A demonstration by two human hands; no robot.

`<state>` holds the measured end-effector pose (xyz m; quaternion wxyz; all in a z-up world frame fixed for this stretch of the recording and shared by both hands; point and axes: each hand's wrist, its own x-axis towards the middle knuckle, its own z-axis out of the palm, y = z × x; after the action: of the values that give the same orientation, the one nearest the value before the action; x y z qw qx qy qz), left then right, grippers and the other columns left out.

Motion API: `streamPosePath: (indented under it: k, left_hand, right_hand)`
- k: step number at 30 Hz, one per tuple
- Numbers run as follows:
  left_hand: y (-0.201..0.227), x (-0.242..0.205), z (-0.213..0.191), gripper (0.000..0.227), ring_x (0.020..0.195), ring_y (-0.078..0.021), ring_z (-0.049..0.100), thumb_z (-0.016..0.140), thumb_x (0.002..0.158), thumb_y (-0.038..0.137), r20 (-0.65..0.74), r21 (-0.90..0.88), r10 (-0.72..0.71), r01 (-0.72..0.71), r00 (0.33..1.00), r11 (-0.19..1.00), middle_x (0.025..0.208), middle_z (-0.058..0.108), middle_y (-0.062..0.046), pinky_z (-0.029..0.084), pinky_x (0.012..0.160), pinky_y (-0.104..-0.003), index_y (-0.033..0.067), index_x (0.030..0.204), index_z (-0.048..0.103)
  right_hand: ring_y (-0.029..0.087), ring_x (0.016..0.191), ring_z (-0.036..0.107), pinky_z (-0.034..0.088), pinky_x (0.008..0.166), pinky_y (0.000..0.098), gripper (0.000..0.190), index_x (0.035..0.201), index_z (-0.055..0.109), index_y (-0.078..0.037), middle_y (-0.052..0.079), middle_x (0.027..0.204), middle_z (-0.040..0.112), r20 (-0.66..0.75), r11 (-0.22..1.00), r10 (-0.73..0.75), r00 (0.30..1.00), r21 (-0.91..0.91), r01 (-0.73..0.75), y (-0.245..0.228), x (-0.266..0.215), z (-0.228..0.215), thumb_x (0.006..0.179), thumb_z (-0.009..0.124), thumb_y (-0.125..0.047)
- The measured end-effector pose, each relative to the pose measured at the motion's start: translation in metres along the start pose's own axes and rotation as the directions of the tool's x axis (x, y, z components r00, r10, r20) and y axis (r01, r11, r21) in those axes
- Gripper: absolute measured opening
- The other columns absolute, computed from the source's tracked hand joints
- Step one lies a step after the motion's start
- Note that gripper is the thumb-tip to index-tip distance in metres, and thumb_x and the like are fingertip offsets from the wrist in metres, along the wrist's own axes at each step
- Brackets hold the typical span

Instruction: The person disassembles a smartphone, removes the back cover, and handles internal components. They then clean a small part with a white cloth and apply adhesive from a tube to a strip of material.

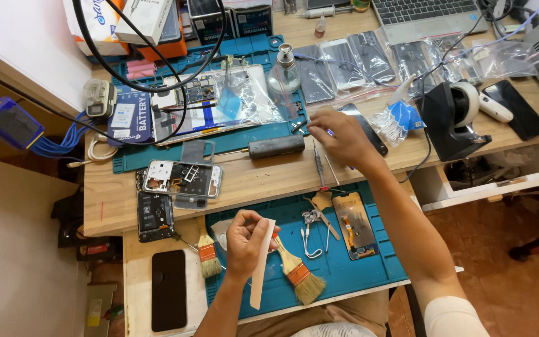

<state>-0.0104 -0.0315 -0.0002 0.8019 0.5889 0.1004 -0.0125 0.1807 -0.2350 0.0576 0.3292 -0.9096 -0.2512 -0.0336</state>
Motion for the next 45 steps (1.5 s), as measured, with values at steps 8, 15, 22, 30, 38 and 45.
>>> streamPosePath:
  k: [8, 15, 22, 30, 38, 45]
  left_hand:
    - [0.001, 0.0, -0.004, 0.015, 0.047, -0.0204, 0.066, 0.057, 0.083, 0.017, 0.014, 0.017, -0.04, 0.04, 0.999, 0.999, 0.072, 0.071, -0.02, 0.054, 0.043, -0.027, 0.0046, 0.087, 0.05]
    - [0.0, 0.001, -0.007, 0.015, 0.049, -0.02, 0.067, 0.058, 0.083, 0.017, 0.022, 0.0, -0.065, 0.065, 0.998, 0.998, 0.074, 0.071, -0.021, 0.055, 0.045, -0.026, 0.0042, 0.089, 0.052]
    - [0.004, 0.001, -0.007, 0.015, 0.049, -0.0207, 0.067, 0.058, 0.082, 0.016, 0.02, -0.018, -0.081, 0.081, 0.997, 0.997, 0.072, 0.071, -0.021, 0.055, 0.045, -0.027, 0.0039, 0.088, 0.051]
    - [0.004, 0.001, -0.007, 0.015, 0.047, -0.0202, 0.066, 0.058, 0.082, 0.017, 0.027, -0.004, -0.104, 0.104, 0.994, 0.995, 0.072, 0.071, -0.021, 0.056, 0.045, -0.028, 0.0043, 0.087, 0.052]
    - [0.005, 0.0, -0.008, 0.014, 0.046, -0.0204, 0.065, 0.058, 0.082, 0.015, 0.032, -0.026, -0.086, 0.087, 0.996, 0.996, 0.074, 0.071, -0.022, 0.055, 0.044, -0.027, 0.0038, 0.086, 0.051]
    - [0.005, 0.0, -0.007, 0.013, 0.045, -0.0205, 0.065, 0.058, 0.082, 0.015, 0.031, -0.015, -0.093, 0.093, 0.995, 0.996, 0.072, 0.071, -0.022, 0.054, 0.042, -0.027, 0.0041, 0.085, 0.051]
  right_hand:
    - [0.027, 0.081, 0.048, 0.03, 0.069, 0.0412, 0.023, 0.083, 0.061, -0.012, 0.009, 0.089, 0.057, 0.1, 0.997, -0.068, 0.993, -0.038, 0.072, -0.002, 0.066, 0.026, 0.092, 0.048, -0.028]
    - [0.026, 0.1, 0.062, 0.052, 0.084, 0.0303, 0.043, 0.109, 0.057, 0.001, 0.018, 0.108, 0.062, 0.282, 0.788, -0.049, 0.958, 0.601, -0.137, -0.027, 0.079, 0.006, 0.093, 0.034, -0.032]
    - [0.021, 0.08, 0.062, 0.047, 0.071, 0.0337, 0.017, 0.088, 0.069, -0.009, 0.006, 0.087, 0.069, -0.035, 0.993, 0.116, 0.993, 0.001, -0.116, 0.042, 0.085, 0.028, 0.08, 0.054, -0.006]
    - [0.03, 0.089, 0.053, 0.043, 0.062, 0.0436, 0.019, 0.097, 0.066, -0.011, 0.007, 0.095, 0.053, 0.21, 0.948, 0.116, 0.971, -0.314, -0.046, 0.04, 0.079, 0.038, 0.08, 0.059, -0.01]
    - [0.028, 0.081, 0.059, 0.046, 0.062, 0.0408, 0.017, 0.088, 0.069, -0.009, 0.007, 0.09, 0.064, 0.048, 0.97, 0.075, 0.996, -0.234, -0.061, 0.048, 0.076, 0.036, 0.083, 0.052, -0.008]
    - [0.019, 0.076, 0.061, 0.048, 0.067, 0.031, 0.013, 0.085, 0.069, -0.005, 0.008, 0.082, 0.068, -0.127, 0.987, 0.163, 0.978, 0.024, -0.161, 0.049, 0.072, 0.031, 0.081, 0.057, -0.004]
